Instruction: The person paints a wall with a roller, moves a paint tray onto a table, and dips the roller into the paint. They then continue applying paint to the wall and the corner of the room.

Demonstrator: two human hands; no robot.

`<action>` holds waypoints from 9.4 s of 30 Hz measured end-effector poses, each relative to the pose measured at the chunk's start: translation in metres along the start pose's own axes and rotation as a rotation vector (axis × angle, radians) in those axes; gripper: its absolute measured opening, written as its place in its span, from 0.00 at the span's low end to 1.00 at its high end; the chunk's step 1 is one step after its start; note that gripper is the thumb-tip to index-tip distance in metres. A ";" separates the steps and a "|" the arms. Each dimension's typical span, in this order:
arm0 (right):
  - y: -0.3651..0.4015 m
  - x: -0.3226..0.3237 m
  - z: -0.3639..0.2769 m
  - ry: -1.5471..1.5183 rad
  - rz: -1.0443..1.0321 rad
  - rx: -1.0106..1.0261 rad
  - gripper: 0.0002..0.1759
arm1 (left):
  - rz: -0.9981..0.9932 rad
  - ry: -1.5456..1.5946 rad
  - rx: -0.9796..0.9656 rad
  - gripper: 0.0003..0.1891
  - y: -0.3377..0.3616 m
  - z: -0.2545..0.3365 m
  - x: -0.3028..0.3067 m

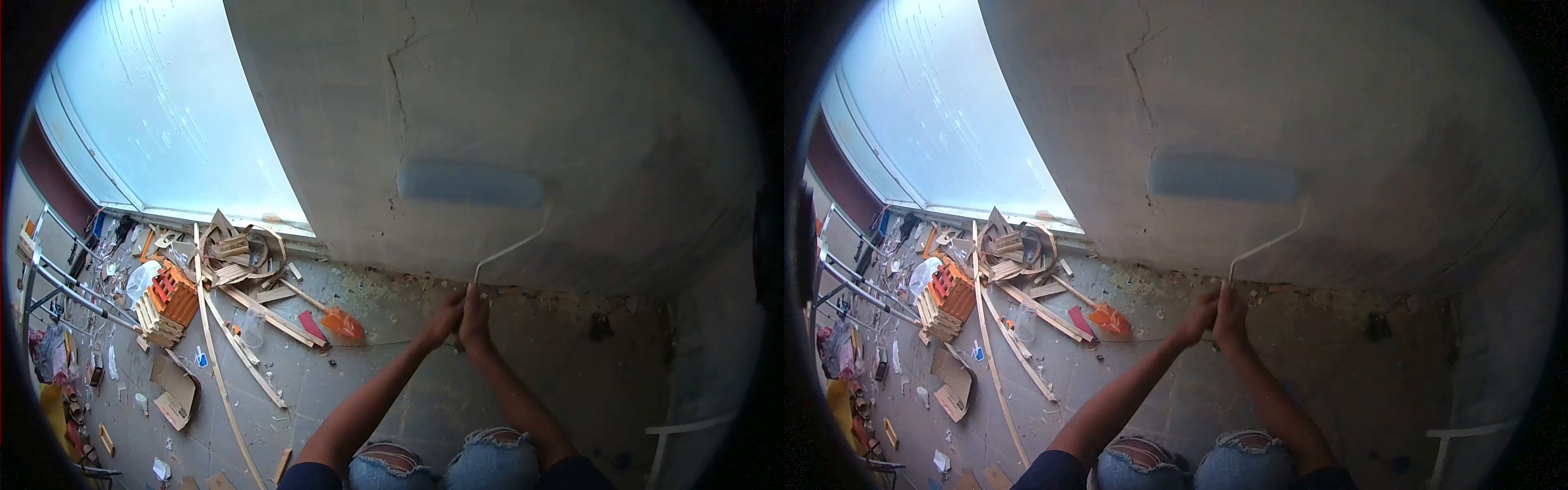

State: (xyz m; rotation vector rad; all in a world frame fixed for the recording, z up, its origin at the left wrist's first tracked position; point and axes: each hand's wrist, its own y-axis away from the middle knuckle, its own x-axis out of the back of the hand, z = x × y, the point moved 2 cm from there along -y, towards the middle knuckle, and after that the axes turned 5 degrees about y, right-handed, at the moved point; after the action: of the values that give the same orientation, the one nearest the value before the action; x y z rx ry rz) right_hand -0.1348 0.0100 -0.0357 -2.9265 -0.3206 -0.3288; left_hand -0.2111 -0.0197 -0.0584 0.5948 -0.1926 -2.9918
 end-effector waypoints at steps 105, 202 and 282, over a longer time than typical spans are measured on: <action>-0.002 0.215 0.096 0.014 0.038 -0.544 0.28 | -0.252 -0.056 0.447 0.25 -0.058 -0.100 -0.183; 0.045 0.110 0.051 0.365 -0.067 -0.442 0.18 | 0.233 0.544 0.382 0.18 0.018 -0.089 -0.129; -0.017 0.060 0.040 -0.814 -0.202 -0.834 0.10 | 0.062 -1.050 0.236 0.18 -0.041 0.005 -0.054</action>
State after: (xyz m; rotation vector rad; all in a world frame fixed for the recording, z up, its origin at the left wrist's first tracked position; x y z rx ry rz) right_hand -0.0737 0.0461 -0.0569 -3.6912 -0.7258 0.9795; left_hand -0.1662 0.0270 -0.0392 -0.9953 -0.5954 -2.8936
